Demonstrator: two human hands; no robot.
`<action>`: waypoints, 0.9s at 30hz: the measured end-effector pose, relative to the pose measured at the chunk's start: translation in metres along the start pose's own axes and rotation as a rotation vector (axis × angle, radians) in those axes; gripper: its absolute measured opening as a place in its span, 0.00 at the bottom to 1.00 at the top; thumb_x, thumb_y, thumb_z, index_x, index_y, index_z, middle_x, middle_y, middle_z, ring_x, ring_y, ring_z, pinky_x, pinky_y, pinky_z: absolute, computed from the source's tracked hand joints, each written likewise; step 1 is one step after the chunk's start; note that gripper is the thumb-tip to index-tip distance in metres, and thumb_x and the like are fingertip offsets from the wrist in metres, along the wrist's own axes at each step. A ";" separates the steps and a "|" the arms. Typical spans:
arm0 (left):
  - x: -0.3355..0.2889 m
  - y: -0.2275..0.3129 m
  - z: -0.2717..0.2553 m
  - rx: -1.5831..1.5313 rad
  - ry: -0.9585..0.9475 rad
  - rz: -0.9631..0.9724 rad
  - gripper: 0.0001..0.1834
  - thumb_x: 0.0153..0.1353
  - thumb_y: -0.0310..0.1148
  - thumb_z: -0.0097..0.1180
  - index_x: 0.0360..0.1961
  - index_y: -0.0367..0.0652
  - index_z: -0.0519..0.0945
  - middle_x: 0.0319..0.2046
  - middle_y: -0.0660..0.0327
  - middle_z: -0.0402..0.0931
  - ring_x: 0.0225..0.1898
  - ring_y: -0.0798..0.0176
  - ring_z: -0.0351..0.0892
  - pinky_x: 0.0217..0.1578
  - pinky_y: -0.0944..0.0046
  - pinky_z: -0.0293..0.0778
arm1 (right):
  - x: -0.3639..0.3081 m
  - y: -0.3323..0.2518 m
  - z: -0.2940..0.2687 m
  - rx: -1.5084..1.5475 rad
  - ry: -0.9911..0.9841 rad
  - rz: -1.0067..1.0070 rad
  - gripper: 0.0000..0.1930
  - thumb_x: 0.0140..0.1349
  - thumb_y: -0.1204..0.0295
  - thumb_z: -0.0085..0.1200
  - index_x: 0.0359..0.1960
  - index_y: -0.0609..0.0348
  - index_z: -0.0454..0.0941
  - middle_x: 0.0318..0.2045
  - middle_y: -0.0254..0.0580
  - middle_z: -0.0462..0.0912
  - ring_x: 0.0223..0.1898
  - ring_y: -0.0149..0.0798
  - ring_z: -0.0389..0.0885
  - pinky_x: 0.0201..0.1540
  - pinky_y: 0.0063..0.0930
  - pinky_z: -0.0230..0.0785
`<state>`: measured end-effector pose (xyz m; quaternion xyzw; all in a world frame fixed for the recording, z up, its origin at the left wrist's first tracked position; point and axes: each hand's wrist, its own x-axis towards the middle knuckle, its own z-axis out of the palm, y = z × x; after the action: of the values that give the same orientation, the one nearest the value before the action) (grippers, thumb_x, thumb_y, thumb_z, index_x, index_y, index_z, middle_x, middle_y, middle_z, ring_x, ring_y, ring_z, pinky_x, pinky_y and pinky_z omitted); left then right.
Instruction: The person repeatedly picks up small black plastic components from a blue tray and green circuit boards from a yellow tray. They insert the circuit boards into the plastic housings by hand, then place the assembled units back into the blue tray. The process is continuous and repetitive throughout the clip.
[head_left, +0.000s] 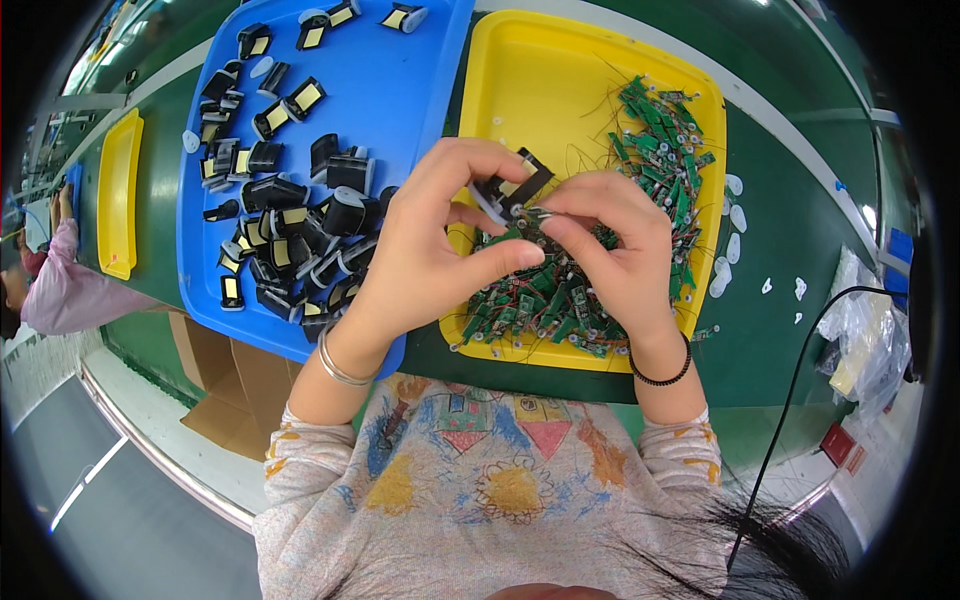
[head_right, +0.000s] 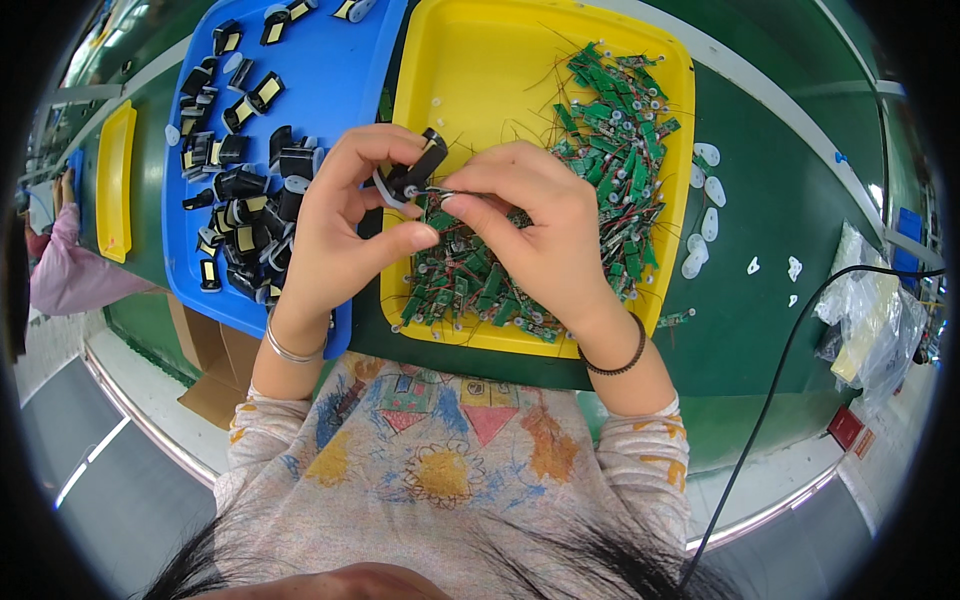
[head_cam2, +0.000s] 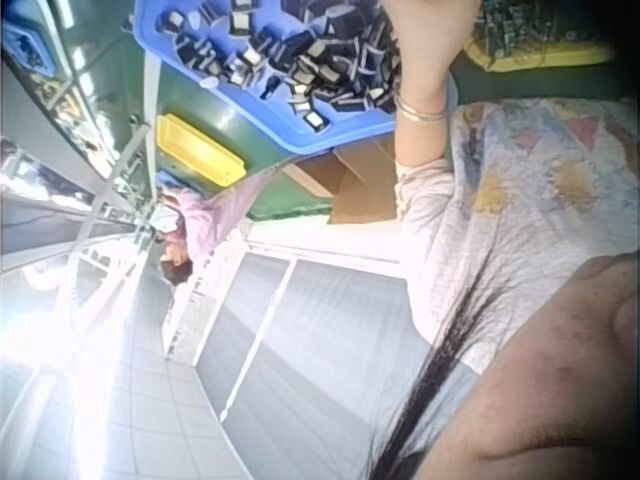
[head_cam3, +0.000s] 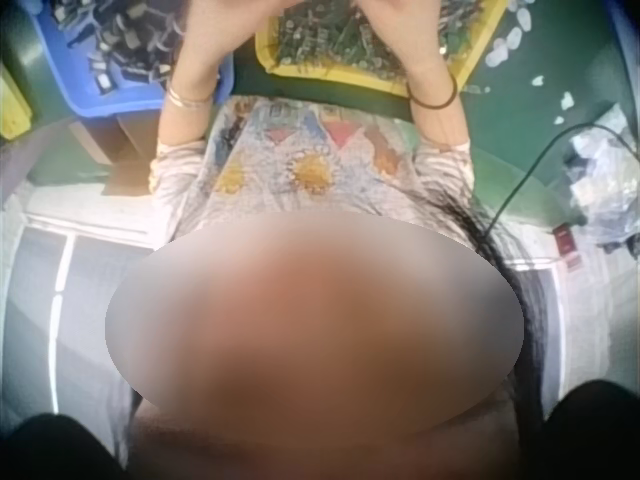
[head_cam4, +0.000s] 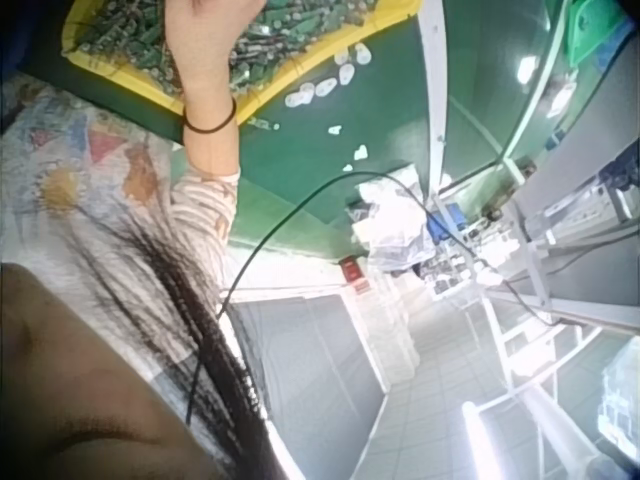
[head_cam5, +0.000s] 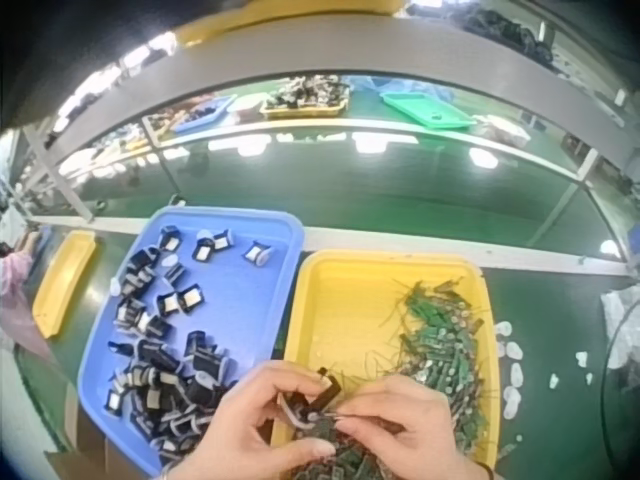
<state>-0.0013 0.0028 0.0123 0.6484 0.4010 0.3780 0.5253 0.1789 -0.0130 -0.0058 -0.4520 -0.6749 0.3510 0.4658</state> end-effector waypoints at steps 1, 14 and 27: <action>0.000 -0.001 0.000 0.026 0.001 0.011 0.17 0.49 0.18 0.55 0.41 0.36 0.69 0.41 0.58 0.68 0.43 0.67 0.70 0.38 0.71 0.72 | -0.002 -0.001 -0.001 0.112 -0.010 0.087 0.07 0.47 0.77 0.59 0.30 0.63 0.78 0.26 0.39 0.78 0.23 0.30 0.75 0.25 0.20 0.68; 0.001 0.000 -0.005 -0.334 -0.008 -0.180 0.19 0.60 0.30 0.47 0.52 0.37 0.67 0.33 0.65 0.70 0.23 0.79 0.63 0.20 0.80 0.60 | -0.009 -0.010 0.003 0.609 -0.020 0.335 0.08 0.52 0.81 0.56 0.34 0.69 0.74 0.27 0.38 0.77 0.27 0.27 0.79 0.30 0.17 0.74; 0.001 -0.001 0.002 -0.327 -0.109 -0.224 0.22 0.59 0.29 0.46 0.56 0.37 0.64 0.28 0.66 0.69 0.23 0.78 0.66 0.21 0.79 0.64 | -0.006 -0.008 0.000 0.883 0.003 0.484 0.07 0.54 0.81 0.54 0.33 0.65 0.69 0.25 0.38 0.76 0.25 0.33 0.80 0.28 0.21 0.76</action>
<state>0.0010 0.0027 0.0107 0.5254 0.3747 0.3416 0.6833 0.1777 -0.0212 -0.0005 -0.3561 -0.3372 0.7004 0.5186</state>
